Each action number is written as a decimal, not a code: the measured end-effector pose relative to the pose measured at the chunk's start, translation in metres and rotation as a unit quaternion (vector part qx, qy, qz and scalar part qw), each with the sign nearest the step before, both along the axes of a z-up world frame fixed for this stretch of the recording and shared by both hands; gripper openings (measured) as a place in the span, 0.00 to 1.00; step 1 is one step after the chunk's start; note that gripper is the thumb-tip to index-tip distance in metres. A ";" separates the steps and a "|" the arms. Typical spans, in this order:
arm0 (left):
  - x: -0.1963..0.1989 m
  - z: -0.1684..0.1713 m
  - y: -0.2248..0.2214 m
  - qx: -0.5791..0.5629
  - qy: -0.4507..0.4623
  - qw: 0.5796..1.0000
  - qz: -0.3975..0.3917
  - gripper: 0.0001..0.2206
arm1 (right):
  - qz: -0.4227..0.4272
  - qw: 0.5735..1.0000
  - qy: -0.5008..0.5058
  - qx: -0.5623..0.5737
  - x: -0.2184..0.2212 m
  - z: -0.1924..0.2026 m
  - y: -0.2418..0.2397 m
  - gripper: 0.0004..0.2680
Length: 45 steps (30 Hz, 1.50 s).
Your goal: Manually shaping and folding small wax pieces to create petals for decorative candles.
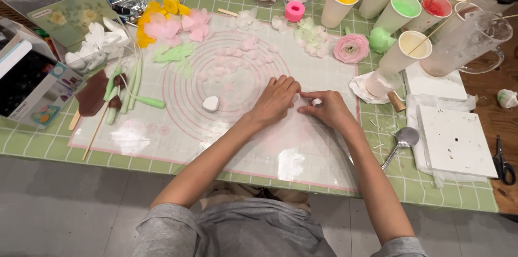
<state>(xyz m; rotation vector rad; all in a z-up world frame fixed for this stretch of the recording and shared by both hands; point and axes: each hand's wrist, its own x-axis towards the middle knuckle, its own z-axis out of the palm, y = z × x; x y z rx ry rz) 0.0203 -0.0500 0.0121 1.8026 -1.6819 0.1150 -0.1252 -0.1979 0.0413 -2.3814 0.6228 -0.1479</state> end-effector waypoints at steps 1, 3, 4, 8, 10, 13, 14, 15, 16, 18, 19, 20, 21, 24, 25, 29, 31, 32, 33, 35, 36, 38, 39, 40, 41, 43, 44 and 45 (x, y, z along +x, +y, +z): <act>0.002 -0.001 -0.003 0.001 0.001 1.000 -0.001 0.16 | -0.001 1.000 0.001 0.001 0.000 0.000 0.000 0.19; 0.005 -0.005 -0.008 0.007 0.039 0.999 -0.024 0.21 | -0.002 1.000 0.001 0.007 -0.002 -0.001 0.000 0.19; 0.010 -0.005 -0.012 0.008 0.040 0.999 -0.026 0.21 | -0.003 1.000 0.003 0.008 -0.002 0.001 0.003 0.19; 0.031 0.000 -0.029 0.109 0.027 0.991 -0.068 0.14 | 0.000 1.000 0.004 0.006 0.000 0.001 0.001 0.19; 0.035 0.000 -0.032 0.148 0.021 0.985 -0.083 0.10 | 0.004 1.000 -0.008 0.008 -0.002 -0.002 0.000 0.19; 0.034 -0.001 -0.034 0.128 -0.005 0.986 -0.110 0.05 | -0.014 1.000 0.010 0.014 -0.003 0.002 0.003 0.19; 0.034 -0.003 -0.034 0.111 -0.006 0.987 -0.119 0.04 | -0.013 1.000 0.006 0.015 -0.003 0.002 0.003 0.19; 0.034 -0.004 -0.034 0.094 -0.009 0.987 -0.127 0.03 | -0.011 1.000 0.003 0.015 -0.002 0.002 0.004 0.18; 0.035 -0.007 -0.034 0.094 -0.010 0.988 -0.126 0.03 | -0.010 1.000 0.002 0.015 -0.002 0.003 0.005 0.18; 0.036 -0.012 -0.035 0.085 0.001 0.988 -0.130 0.03 | -0.018 0.999 0.024 0.018 -0.002 0.007 0.006 0.19; 0.037 -0.010 -0.035 0.084 -0.001 0.988 -0.129 0.03 | -0.017 0.999 0.022 0.017 -0.002 0.006 0.005 0.19; 0.037 -0.009 -0.036 0.086 -0.002 0.987 -0.133 0.03 | -0.016 1.000 0.014 0.016 -0.002 0.005 0.005 0.19; 0.037 -0.007 -0.036 0.088 -0.003 0.987 -0.136 0.03 | -0.016 1.000 0.007 0.016 -0.002 0.004 0.005 0.19; 0.042 0.002 -0.029 0.113 0.068 0.982 -0.137 0.03 | -0.002 1.000 -0.011 0.007 -0.004 0.000 0.002 0.19; 0.044 0.008 -0.026 0.111 0.066 0.982 -0.137 0.03 | -0.002 1.000 -0.014 0.006 -0.004 0.002 0.003 0.19; 0.053 0.015 -0.017 0.086 0.282 0.948 -0.119 0.07 | -0.005 1.000 0.016 0.003 -0.003 0.015 0.009 0.19; 0.054 0.007 -0.012 0.070 0.351 0.927 -0.109 0.08 | -0.001 1.000 0.026 -0.001 -0.002 0.015 0.013 0.19; 0.053 0.001 -0.009 0.059 0.415 0.901 -0.111 0.09 | -0.006 0.999 -0.033 0.019 -0.002 0.012 0.014 0.18; 0.053 -0.004 -0.007 0.045 0.475 0.871 -0.114 0.09 | -0.010 0.995 -0.093 0.037 -0.001 0.010 0.015 0.18; 0.046 -0.010 0.000 0.015 0.535 0.835 -0.127 0.10 | 0.021 0.984 -0.174 0.035 0.004 0.017 0.026 0.19; 0.042 -0.013 0.004 -0.014 0.591 0.794 -0.140 0.11 | 0.049 0.966 -0.252 0.034 0.006 0.019 0.032 0.20; 0.037 -0.011 0.013 -0.043 0.641 0.752 -0.147 0.12 | 0.058 0.959 -0.274 0.030 0.012 0.020 0.039 0.18; 0.035 -0.009 0.016 -0.074 0.686 0.707 -0.157 0.13 | 0.065 0.952 -0.297 0.024 0.016 0.021 0.041 0.16; 0.036 -0.005 0.019 -0.076 0.686 0.707 -0.155 0.13 | 0.068 0.952 -0.297 0.025 0.021 0.019 0.040 0.16; 0.036 -0.001 0.024 -0.087 0.708 0.682 -0.161 0.13 | 0.085 0.946 -0.312 0.031 0.025 0.016 0.040 0.15; 0.038 0.001 0.029 -0.100 0.730 0.656 -0.163 0.13 | 0.103 0.939 -0.326 0.040 0.031 0.014 0.040 0.13; 0.040 0.000 0.031 -0.098 0.737 0.647 -0.168 0.12 | 0.104 0.936 -0.328 0.075 0.034 0.014 0.040 0.12; 0.043 0.000 0.032 -0.096 0.744 0.637 -0.174 0.12 | 0.105 0.932 -0.329 0.109 0.036 0.015 0.040 0.11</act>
